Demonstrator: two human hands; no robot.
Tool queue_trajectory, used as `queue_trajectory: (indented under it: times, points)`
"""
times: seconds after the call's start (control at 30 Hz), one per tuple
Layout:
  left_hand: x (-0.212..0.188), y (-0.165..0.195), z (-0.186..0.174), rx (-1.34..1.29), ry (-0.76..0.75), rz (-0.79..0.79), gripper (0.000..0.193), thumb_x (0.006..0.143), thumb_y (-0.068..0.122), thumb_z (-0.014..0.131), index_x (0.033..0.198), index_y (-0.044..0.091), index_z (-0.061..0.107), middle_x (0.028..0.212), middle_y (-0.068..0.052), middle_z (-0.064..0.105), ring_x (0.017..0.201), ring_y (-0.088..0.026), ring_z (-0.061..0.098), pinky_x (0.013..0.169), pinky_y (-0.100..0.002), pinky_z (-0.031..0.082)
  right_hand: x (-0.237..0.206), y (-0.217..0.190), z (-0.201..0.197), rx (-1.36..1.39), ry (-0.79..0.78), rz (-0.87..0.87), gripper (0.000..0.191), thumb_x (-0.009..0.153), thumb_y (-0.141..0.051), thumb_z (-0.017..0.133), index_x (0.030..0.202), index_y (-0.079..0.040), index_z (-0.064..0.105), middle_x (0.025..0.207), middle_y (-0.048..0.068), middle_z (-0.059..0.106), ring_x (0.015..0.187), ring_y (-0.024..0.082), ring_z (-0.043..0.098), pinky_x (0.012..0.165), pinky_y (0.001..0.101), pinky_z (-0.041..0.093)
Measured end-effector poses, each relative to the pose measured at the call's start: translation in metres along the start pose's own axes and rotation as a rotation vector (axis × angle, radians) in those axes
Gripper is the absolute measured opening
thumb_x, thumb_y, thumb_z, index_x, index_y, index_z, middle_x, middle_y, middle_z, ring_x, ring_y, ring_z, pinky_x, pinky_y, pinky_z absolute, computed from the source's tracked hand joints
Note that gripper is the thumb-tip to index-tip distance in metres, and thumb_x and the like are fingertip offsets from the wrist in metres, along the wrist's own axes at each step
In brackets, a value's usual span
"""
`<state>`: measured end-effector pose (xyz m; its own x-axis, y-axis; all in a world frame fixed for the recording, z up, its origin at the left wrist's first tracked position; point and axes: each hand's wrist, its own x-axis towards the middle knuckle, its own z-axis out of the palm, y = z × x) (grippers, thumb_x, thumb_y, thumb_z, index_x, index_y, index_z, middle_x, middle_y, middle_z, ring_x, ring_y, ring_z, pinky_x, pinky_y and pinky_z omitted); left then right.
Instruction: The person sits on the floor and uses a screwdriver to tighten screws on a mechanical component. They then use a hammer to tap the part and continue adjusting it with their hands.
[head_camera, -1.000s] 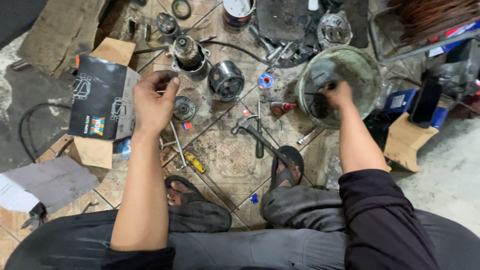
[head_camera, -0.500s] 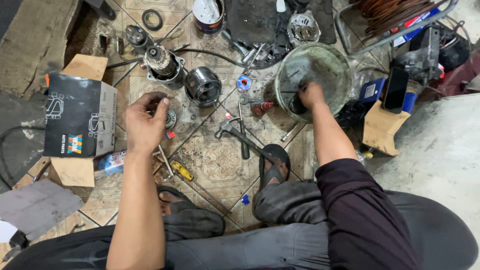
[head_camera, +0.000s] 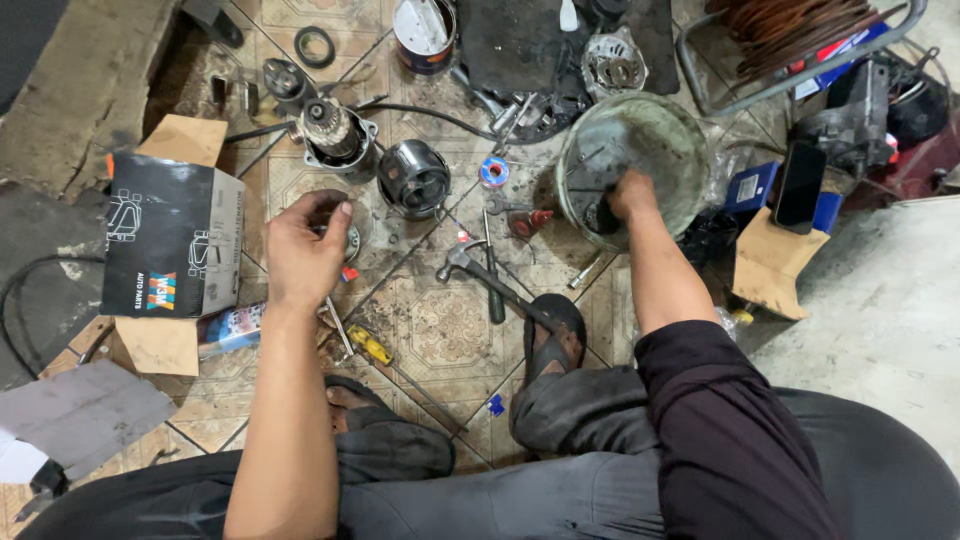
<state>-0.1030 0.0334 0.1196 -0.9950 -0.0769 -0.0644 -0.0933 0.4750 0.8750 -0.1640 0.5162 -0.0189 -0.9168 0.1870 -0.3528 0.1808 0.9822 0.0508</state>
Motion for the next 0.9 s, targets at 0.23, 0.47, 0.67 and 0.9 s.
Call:
queue_trajectory:
  times: [0.23,0.47,0.67,0.9]
  points:
    - [-0.001,0.007,-0.002,0.047,-0.002,0.008,0.021,0.095,0.019,0.071,0.107,0.002,0.075,0.091,-0.014,0.078,0.079,-0.019,0.075,0.076,-0.032,0.057,-0.006,0.000,-0.009,0.100,-0.102,0.101,0.044,0.083,-0.038,0.075,0.104,0.001,0.077,0.118,0.027,0.070,0.113,0.038,0.068,0.096,0.0446,0.056]
    - [-0.002,0.012,-0.002,0.098,0.029,0.060,0.020,0.093,0.019,0.073,0.107,0.004,0.076,0.094,-0.015,0.078,0.082,-0.024,0.076,0.077,-0.036,0.058,-0.006,0.001,-0.009,-0.010,-0.130,0.097,0.043,0.084,-0.037,0.074,0.105,0.000,0.078,0.119,0.026,0.071,0.114,0.038,0.068,0.096,0.0436,0.056]
    - [0.000,0.012,0.001,0.091,0.023,0.039,0.023,0.092,0.021,0.073,0.108,0.005,0.076,0.095,-0.014,0.077,0.083,-0.024,0.077,0.077,-0.036,0.058,-0.003,-0.007,-0.012,0.017,-0.157,0.077,0.038,0.086,-0.033,0.069,0.102,-0.001,0.079,0.116,0.027,0.071,0.113,0.039,0.068,0.094,0.0441,0.056]
    - [0.001,0.009,0.003,0.097,-0.009,0.021,0.023,0.093,0.021,0.072,0.108,0.004,0.075,0.096,-0.014,0.078,0.083,-0.025,0.077,0.079,-0.036,0.058,0.002,0.010,-0.046,0.335,-0.157,0.164,0.038,0.083,-0.027,0.071,0.102,0.005,0.074,0.110,0.028,0.075,0.103,0.040,0.074,0.088,0.0471,0.058]
